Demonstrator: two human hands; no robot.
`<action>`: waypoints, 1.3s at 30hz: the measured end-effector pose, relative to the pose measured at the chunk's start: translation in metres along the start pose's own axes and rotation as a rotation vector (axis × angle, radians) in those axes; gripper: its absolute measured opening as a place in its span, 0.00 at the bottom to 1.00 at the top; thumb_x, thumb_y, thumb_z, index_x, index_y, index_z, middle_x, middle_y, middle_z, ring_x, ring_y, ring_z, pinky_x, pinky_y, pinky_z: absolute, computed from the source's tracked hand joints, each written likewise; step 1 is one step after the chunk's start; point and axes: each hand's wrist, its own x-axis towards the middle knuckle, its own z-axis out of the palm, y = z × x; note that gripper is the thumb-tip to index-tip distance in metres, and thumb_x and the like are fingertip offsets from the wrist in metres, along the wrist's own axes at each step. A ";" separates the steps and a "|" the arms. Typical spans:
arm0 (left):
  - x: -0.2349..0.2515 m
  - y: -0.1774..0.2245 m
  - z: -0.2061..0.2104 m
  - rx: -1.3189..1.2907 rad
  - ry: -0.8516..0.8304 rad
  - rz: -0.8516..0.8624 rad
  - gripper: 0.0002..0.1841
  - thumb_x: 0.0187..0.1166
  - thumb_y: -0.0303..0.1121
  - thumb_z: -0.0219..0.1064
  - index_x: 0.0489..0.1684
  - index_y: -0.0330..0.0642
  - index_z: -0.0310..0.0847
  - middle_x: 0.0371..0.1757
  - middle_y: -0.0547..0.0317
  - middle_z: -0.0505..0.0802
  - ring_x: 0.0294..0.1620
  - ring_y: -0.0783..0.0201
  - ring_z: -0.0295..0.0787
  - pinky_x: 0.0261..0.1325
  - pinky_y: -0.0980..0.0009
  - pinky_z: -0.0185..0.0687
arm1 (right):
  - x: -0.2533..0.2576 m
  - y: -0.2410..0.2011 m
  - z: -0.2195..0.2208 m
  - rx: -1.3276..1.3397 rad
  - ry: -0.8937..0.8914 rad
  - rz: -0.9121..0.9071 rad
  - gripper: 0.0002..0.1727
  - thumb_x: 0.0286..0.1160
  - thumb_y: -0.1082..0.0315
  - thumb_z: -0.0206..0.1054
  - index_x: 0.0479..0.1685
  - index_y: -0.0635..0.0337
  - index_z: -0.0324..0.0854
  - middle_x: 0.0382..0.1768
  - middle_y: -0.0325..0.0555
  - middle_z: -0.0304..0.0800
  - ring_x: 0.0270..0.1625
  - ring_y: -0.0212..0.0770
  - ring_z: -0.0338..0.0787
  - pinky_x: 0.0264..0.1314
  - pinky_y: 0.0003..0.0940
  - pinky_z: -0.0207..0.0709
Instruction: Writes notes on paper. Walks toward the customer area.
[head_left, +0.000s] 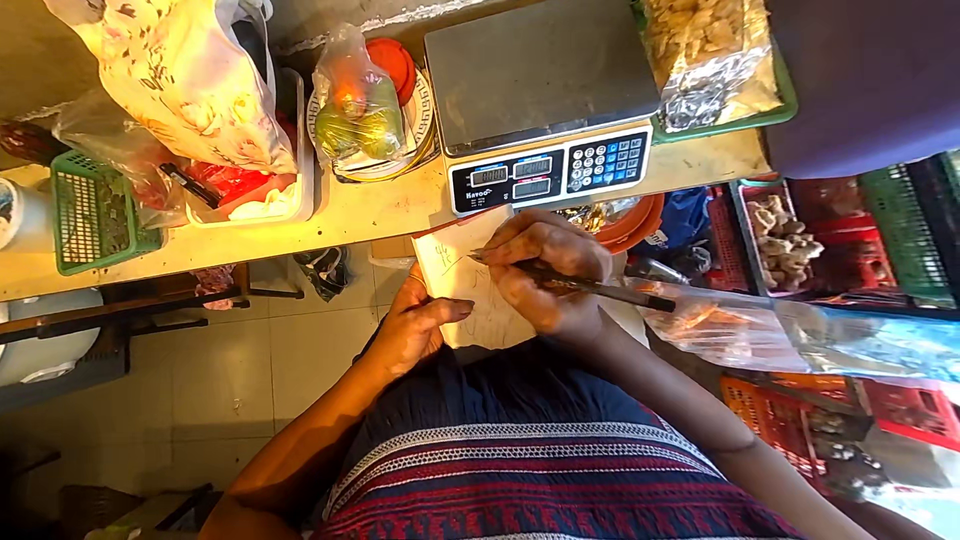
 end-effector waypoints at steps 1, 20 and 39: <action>0.000 0.000 0.000 -0.008 0.001 0.000 0.25 0.71 0.16 0.63 0.68 0.38 0.64 0.52 0.56 0.93 0.55 0.64 0.93 0.64 0.62 0.88 | 0.000 -0.001 0.000 -0.004 0.005 0.001 0.01 0.63 0.74 0.68 0.29 0.62 0.84 0.37 0.42 0.88 0.43 0.30 0.89 0.41 0.21 0.85; 0.007 -0.003 0.001 -0.017 0.013 -0.019 0.25 0.71 0.16 0.60 0.68 0.40 0.64 0.52 0.59 0.92 0.55 0.66 0.92 0.65 0.64 0.86 | 0.000 0.003 -0.003 -0.078 -0.162 -0.032 0.03 0.58 0.77 0.68 0.22 0.65 0.84 0.28 0.44 0.88 0.36 0.29 0.88 0.36 0.20 0.82; 0.002 -0.003 0.005 0.083 -0.017 -0.002 0.27 0.72 0.17 0.62 0.72 0.38 0.61 0.54 0.60 0.91 0.57 0.68 0.91 0.67 0.65 0.85 | 0.013 -0.006 0.012 -0.150 -0.085 -0.035 0.01 0.59 0.78 0.69 0.28 0.67 0.84 0.36 0.47 0.88 0.42 0.31 0.89 0.41 0.20 0.85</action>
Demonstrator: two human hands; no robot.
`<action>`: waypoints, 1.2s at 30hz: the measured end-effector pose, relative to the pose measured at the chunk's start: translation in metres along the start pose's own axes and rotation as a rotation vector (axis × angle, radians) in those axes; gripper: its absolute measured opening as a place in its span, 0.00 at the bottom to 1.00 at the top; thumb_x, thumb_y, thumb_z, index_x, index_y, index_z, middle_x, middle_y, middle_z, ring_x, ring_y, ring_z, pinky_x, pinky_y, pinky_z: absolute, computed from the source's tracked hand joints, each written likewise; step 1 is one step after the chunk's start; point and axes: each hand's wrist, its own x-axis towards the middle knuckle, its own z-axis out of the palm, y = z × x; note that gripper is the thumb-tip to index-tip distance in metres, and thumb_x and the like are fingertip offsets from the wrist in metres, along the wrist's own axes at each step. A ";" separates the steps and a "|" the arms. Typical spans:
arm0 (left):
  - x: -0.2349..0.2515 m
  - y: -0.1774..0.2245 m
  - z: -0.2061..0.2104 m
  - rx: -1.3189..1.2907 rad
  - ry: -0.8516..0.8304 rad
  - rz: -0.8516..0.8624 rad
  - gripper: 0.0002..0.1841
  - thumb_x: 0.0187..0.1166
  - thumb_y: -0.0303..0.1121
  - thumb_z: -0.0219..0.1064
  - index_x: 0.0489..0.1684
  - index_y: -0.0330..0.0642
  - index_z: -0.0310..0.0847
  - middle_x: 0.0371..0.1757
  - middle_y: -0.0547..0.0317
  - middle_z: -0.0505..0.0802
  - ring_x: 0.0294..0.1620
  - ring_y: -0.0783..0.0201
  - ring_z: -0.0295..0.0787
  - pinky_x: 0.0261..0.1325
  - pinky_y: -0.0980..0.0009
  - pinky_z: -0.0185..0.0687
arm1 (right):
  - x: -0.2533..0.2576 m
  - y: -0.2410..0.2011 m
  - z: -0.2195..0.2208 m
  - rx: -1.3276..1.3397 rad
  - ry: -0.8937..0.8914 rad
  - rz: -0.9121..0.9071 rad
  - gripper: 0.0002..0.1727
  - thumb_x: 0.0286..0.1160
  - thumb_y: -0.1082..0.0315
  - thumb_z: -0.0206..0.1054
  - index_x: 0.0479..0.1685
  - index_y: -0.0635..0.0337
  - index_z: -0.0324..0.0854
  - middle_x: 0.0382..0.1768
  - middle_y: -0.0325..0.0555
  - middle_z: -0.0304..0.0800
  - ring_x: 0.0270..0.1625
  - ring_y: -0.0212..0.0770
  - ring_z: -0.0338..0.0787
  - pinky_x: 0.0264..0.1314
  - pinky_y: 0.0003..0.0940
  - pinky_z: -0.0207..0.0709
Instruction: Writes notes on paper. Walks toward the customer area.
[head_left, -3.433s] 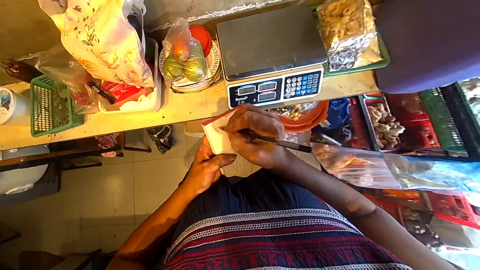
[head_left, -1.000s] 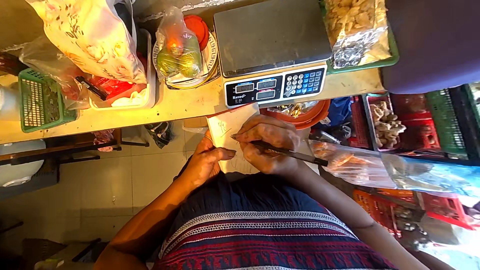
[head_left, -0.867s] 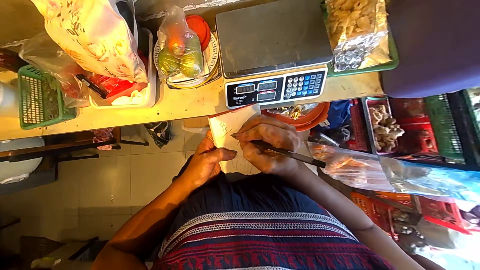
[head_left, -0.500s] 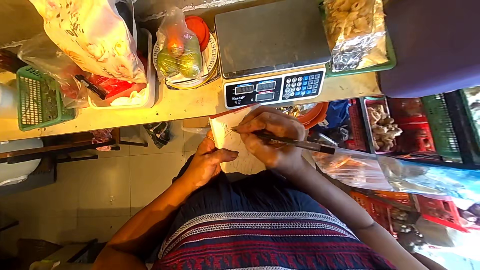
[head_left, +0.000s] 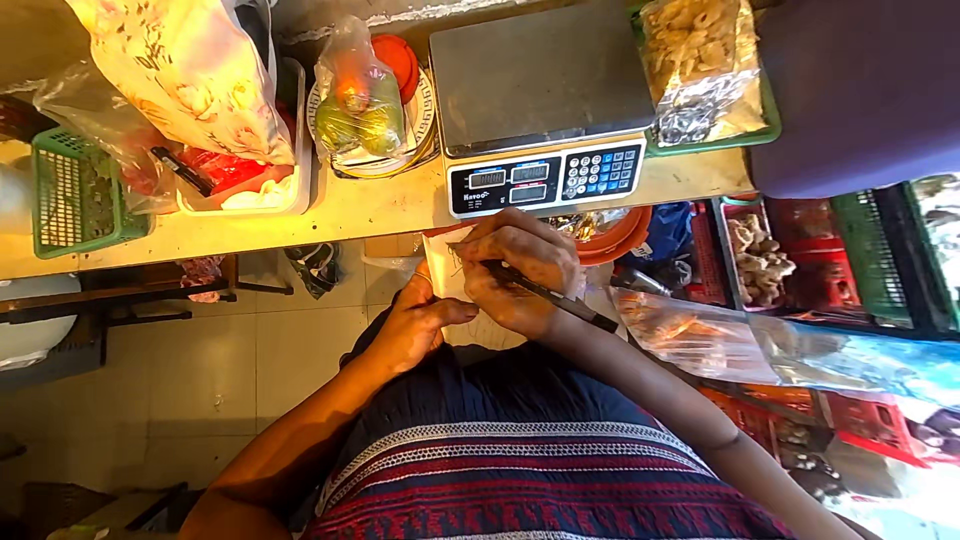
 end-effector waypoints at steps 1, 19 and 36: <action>0.000 0.000 0.000 0.001 0.004 -0.005 0.28 0.72 0.17 0.63 0.73 0.38 0.61 0.54 0.60 0.91 0.57 0.68 0.91 0.67 0.65 0.85 | -0.001 0.001 -0.001 0.027 0.000 0.006 0.01 0.59 0.77 0.69 0.28 0.67 0.85 0.36 0.47 0.89 0.42 0.31 0.89 0.41 0.21 0.85; -0.002 0.000 0.000 -0.079 -0.003 -0.010 0.27 0.72 0.16 0.62 0.71 0.38 0.62 0.54 0.58 0.91 0.57 0.66 0.91 0.66 0.64 0.86 | -0.026 0.001 -0.010 0.129 -0.012 0.007 0.04 0.63 0.74 0.67 0.26 0.63 0.84 0.30 0.42 0.89 0.37 0.28 0.89 0.37 0.20 0.83; 0.004 -0.001 -0.005 -0.092 0.016 -0.024 0.27 0.72 0.16 0.61 0.72 0.38 0.62 0.54 0.57 0.91 0.57 0.65 0.91 0.67 0.62 0.86 | -0.021 0.011 -0.007 0.109 -0.089 0.051 0.03 0.59 0.76 0.68 0.24 0.65 0.85 0.30 0.43 0.89 0.36 0.28 0.88 0.37 0.19 0.83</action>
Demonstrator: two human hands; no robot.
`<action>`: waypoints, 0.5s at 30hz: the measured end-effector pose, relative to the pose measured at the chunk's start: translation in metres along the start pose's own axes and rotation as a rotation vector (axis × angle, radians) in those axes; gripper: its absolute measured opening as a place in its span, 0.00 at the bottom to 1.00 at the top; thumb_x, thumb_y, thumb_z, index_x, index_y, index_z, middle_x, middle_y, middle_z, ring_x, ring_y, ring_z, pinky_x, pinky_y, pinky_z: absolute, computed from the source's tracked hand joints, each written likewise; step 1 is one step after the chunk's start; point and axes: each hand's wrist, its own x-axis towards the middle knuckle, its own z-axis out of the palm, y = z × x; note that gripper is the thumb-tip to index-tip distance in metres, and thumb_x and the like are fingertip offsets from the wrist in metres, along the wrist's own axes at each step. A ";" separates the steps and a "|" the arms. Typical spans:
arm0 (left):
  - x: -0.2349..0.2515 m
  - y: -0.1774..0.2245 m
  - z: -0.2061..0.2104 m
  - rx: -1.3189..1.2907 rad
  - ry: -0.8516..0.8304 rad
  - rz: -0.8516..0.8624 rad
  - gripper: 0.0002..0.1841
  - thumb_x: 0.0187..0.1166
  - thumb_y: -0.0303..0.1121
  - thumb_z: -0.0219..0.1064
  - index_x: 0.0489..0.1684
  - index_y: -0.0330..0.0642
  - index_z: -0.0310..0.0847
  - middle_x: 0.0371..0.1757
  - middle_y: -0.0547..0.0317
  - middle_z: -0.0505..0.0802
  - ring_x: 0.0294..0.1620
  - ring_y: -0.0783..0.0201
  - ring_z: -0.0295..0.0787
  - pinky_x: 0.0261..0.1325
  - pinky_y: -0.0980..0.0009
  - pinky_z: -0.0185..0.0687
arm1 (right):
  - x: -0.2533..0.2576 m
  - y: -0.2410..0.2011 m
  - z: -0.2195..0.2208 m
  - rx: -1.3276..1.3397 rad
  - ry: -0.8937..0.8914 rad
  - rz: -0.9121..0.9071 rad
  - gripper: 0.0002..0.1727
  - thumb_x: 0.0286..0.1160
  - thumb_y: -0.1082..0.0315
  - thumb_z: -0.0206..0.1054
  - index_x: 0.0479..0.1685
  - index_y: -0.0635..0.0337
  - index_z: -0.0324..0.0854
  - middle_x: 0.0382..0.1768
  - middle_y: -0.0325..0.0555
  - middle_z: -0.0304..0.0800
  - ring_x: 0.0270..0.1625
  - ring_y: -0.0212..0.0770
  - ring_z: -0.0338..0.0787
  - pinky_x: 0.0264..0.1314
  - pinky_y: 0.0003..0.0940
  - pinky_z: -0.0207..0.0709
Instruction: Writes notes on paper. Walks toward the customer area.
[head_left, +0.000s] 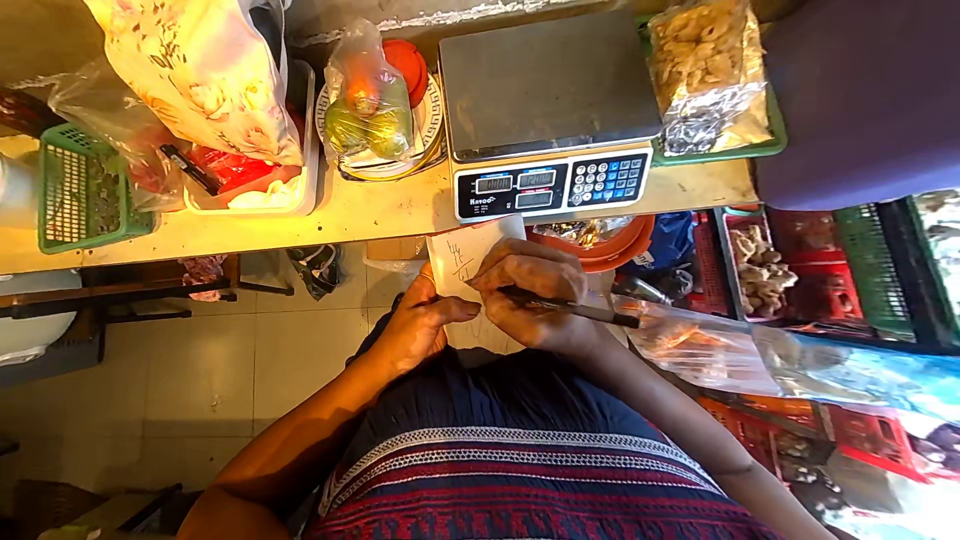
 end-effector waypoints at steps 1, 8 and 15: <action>0.001 0.000 -0.002 -0.011 0.005 -0.007 0.27 0.72 0.16 0.61 0.73 0.37 0.61 0.55 0.54 0.91 0.57 0.63 0.91 0.67 0.61 0.86 | 0.001 0.002 -0.001 0.047 0.014 0.027 0.03 0.61 0.75 0.68 0.26 0.64 0.85 0.31 0.42 0.90 0.37 0.28 0.89 0.38 0.20 0.84; 0.010 0.011 -0.009 -0.189 0.154 -0.089 0.25 0.73 0.17 0.58 0.72 0.36 0.63 0.53 0.44 0.91 0.54 0.54 0.93 0.61 0.54 0.89 | 0.026 0.000 -0.018 0.564 0.153 0.361 0.07 0.72 0.71 0.70 0.44 0.53 0.90 0.52 0.42 0.89 0.42 0.34 0.90 0.40 0.29 0.89; 0.035 0.021 -0.072 -0.339 0.739 -0.023 0.20 0.78 0.20 0.56 0.69 0.34 0.65 0.50 0.40 0.90 0.47 0.51 0.92 0.50 0.53 0.91 | 0.036 0.027 -0.007 -0.016 -0.053 0.564 0.09 0.76 0.74 0.70 0.52 0.65 0.85 0.48 0.47 0.93 0.48 0.37 0.93 0.56 0.35 0.89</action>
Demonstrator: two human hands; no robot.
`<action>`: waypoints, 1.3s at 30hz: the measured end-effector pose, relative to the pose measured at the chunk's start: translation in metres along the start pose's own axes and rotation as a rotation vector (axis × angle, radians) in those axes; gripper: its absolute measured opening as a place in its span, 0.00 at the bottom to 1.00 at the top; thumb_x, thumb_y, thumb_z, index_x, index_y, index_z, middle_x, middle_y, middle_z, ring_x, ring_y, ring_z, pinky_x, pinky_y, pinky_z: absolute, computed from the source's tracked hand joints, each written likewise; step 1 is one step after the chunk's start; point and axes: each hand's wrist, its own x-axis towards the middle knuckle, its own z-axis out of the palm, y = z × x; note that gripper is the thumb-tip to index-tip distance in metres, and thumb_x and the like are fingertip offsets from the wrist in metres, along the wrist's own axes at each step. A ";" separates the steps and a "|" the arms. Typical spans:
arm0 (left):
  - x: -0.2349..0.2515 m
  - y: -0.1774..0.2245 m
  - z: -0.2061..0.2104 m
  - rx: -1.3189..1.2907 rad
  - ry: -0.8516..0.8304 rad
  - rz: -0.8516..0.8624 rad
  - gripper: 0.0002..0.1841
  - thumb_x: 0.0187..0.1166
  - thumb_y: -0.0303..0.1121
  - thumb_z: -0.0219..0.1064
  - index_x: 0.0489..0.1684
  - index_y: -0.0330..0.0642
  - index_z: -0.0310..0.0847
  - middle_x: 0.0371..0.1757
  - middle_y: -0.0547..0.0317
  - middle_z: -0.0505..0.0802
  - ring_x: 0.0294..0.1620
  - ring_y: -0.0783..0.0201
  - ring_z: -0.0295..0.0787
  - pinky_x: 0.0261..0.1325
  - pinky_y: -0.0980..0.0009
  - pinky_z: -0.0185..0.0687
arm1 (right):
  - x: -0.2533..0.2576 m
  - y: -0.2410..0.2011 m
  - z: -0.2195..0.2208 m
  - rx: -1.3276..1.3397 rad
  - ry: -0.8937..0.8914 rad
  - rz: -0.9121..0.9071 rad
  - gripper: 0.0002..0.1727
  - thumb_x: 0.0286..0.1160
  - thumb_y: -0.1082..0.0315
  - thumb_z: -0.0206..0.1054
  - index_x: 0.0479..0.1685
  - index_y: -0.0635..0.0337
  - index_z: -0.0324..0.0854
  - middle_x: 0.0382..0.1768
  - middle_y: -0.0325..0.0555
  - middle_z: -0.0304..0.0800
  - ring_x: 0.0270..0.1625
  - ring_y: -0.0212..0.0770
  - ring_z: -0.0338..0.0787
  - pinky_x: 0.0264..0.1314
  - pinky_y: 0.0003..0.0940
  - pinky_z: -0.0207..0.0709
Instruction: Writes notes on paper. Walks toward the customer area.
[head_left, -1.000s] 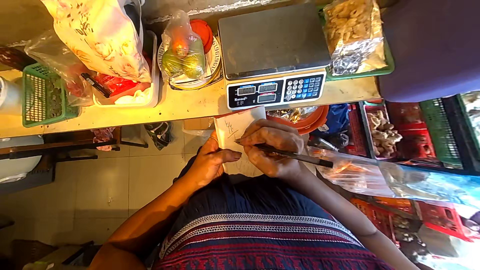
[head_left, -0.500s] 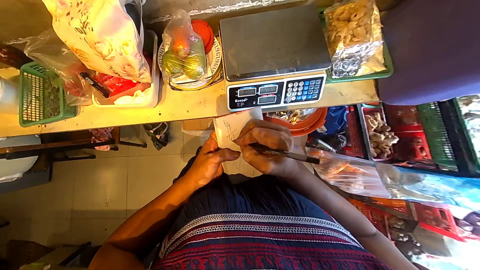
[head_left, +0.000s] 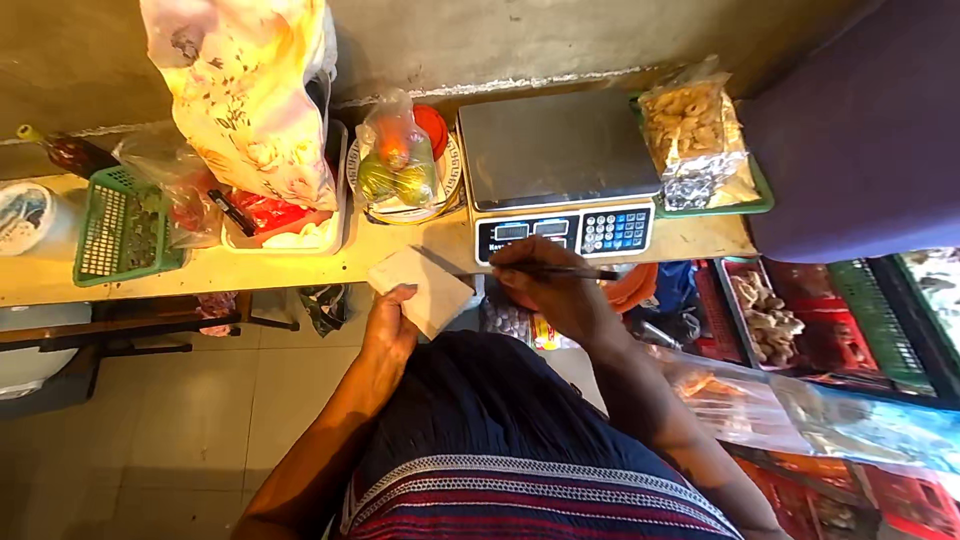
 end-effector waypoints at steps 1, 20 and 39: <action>0.009 0.004 -0.006 -0.033 0.031 0.025 0.18 0.79 0.20 0.55 0.67 0.33 0.66 0.50 0.40 0.90 0.47 0.51 0.92 0.50 0.54 0.91 | 0.005 0.003 0.005 -0.216 -0.065 0.062 0.11 0.79 0.70 0.67 0.54 0.66 0.85 0.48 0.49 0.92 0.50 0.39 0.93 0.58 0.38 0.88; 0.072 0.047 -0.063 0.646 -0.148 0.068 0.37 0.78 0.21 0.66 0.85 0.40 0.49 0.60 0.40 0.87 0.48 0.55 0.91 0.44 0.60 0.89 | 0.084 0.016 0.092 -1.005 -0.417 0.726 0.30 0.81 0.69 0.61 0.81 0.72 0.64 0.62 0.70 0.86 0.65 0.68 0.88 0.66 0.65 0.79; 0.129 0.037 -0.049 1.803 -0.374 1.205 0.27 0.79 0.48 0.68 0.78 0.53 0.79 0.83 0.51 0.80 0.88 0.42 0.66 0.86 0.30 0.49 | 0.103 0.067 0.129 -1.138 -0.245 0.677 0.32 0.83 0.75 0.56 0.87 0.71 0.58 0.70 0.72 0.79 0.60 0.69 0.91 0.58 0.63 0.85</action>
